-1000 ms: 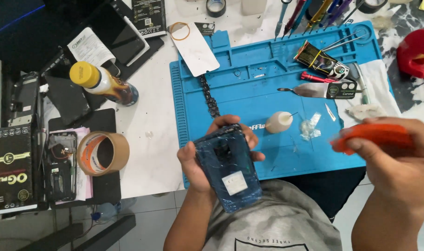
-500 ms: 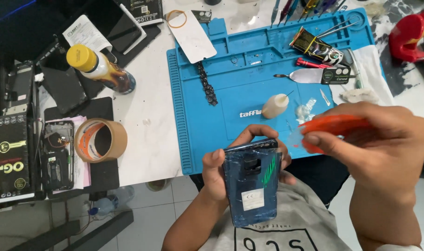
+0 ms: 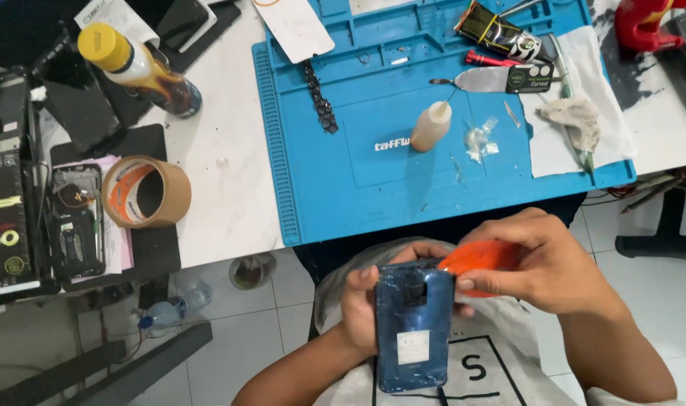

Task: Disassembling a smartphone by removing internal screws and prying off the mid-frame at a repair workstation.

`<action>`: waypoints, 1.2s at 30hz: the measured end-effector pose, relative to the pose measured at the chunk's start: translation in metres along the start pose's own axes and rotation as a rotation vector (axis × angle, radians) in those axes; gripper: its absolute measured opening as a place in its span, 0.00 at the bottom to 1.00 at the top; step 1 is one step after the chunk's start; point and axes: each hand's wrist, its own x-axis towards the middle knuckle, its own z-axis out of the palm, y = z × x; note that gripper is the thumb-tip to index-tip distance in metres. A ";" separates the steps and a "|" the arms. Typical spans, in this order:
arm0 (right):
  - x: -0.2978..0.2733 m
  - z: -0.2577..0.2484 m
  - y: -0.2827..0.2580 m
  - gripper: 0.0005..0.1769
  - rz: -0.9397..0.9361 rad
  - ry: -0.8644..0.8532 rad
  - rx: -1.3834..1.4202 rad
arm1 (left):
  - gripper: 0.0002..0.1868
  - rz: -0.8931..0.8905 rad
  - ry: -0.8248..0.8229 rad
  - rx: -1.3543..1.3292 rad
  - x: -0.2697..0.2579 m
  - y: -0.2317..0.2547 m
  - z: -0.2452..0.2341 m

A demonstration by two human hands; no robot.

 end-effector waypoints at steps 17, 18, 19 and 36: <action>0.005 0.006 0.030 0.10 0.201 -0.549 0.241 | 0.27 0.336 0.043 0.514 -0.001 0.012 0.007; 0.007 0.006 0.028 0.09 0.242 -0.584 0.194 | 0.27 0.336 0.044 0.509 -0.002 0.012 0.007; 0.008 0.009 0.028 0.09 0.242 -0.587 0.193 | 0.27 0.339 0.045 0.509 0.000 0.012 0.001; 0.009 0.004 0.036 0.12 0.221 -0.806 0.074 | 0.40 0.217 0.000 0.704 -0.017 0.009 0.024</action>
